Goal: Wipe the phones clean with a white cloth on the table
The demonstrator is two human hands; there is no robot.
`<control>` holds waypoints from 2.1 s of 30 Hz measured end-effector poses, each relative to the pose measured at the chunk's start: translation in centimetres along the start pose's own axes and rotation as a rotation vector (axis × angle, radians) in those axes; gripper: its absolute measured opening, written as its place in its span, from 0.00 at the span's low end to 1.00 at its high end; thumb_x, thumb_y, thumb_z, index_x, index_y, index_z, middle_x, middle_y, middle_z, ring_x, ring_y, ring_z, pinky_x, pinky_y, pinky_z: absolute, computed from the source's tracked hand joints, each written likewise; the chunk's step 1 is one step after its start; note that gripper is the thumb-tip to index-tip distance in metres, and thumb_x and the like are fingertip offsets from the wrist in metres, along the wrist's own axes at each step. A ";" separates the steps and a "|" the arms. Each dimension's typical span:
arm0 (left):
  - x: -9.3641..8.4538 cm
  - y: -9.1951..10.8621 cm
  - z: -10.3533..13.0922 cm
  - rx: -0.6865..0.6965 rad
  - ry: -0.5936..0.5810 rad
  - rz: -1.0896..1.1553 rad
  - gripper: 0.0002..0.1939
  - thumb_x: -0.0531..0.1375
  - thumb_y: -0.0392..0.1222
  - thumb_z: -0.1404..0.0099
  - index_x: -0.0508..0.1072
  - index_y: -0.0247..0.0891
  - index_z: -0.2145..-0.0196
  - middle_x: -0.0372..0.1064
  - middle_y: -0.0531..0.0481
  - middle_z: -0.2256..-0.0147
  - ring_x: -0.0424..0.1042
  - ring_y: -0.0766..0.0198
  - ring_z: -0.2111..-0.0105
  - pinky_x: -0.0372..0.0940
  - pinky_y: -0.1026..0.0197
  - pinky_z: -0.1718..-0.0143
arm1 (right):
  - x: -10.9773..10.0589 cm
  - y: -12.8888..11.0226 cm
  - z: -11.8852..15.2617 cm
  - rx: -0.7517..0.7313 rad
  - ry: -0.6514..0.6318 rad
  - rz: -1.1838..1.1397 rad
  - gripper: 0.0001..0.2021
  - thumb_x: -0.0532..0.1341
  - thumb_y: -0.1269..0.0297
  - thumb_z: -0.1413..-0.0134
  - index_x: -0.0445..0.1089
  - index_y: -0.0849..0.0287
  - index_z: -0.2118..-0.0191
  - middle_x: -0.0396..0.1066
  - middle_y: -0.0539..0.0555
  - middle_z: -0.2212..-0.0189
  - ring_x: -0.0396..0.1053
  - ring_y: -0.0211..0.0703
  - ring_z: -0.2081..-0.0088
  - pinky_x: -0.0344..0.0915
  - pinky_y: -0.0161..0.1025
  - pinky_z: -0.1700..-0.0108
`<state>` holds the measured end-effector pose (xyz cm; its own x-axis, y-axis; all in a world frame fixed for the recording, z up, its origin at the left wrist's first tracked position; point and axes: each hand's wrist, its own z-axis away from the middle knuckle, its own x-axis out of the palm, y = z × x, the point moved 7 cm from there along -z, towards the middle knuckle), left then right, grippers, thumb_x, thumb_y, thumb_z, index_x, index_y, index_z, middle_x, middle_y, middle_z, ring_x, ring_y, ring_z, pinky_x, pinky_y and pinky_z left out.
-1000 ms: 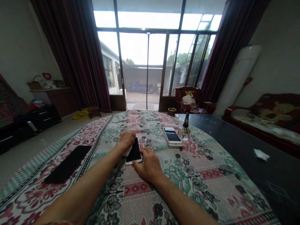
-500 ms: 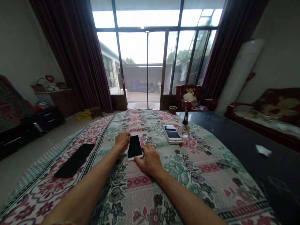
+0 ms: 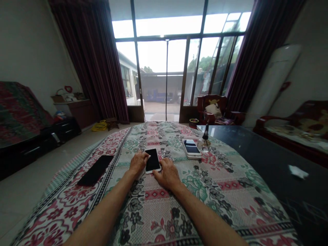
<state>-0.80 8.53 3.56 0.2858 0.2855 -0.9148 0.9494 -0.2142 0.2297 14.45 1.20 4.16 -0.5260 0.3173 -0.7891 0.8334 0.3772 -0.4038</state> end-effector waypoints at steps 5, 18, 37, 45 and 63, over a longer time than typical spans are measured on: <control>-0.2 0.4 1.1 0.029 0.008 0.032 0.12 0.54 0.42 0.31 0.78 0.42 0.61 0.70 0.47 0.63 0.70 0.61 0.59 0.61 0.63 0.54 | -0.2 -0.1 0.0 0.003 -0.014 -0.008 0.16 0.62 0.57 0.49 0.70 0.61 0.57 0.67 0.59 0.57 0.64 0.47 0.54 0.59 0.42 0.50; -0.6 0.8 3.2 0.063 0.055 0.155 0.12 0.55 0.43 0.32 0.78 0.42 0.62 0.68 0.48 0.65 0.69 0.62 0.60 0.62 0.62 0.54 | -0.3 -0.1 0.0 -0.017 -0.027 -0.023 0.14 0.61 0.60 0.48 0.70 0.61 0.57 0.68 0.59 0.57 0.64 0.47 0.54 0.59 0.41 0.49; -0.2 0.5 3.7 0.103 0.114 0.187 0.12 0.54 0.42 0.32 0.78 0.42 0.60 0.67 0.48 0.66 0.67 0.60 0.60 0.62 0.60 0.54 | -0.1 0.0 0.1 -0.027 -0.024 -0.020 0.15 0.62 0.59 0.49 0.70 0.62 0.56 0.68 0.59 0.57 0.63 0.48 0.53 0.58 0.41 0.48; -0.6 0.9 4.0 0.154 0.168 0.221 0.12 0.55 0.44 0.32 0.78 0.41 0.61 0.65 0.48 0.68 0.66 0.60 0.62 0.62 0.59 0.56 | -0.2 0.0 0.0 -0.045 -0.016 -0.022 0.16 0.62 0.60 0.49 0.70 0.63 0.56 0.68 0.60 0.56 0.64 0.48 0.55 0.60 0.41 0.50; -0.9 0.9 3.1 0.264 0.025 0.265 0.10 0.57 0.40 0.34 0.79 0.41 0.64 0.66 0.48 0.67 0.66 0.61 0.63 0.62 0.61 0.59 | 0.1 0.2 0.0 -0.035 0.017 -0.052 0.14 0.62 0.63 0.51 0.69 0.61 0.57 0.67 0.58 0.57 0.63 0.49 0.55 0.60 0.42 0.50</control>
<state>-0.58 5.18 3.54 0.5234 0.2098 -0.8259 0.7765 -0.5165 0.3609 14.60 1.28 4.02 -0.5716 0.3113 -0.7591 0.7985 0.4241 -0.4273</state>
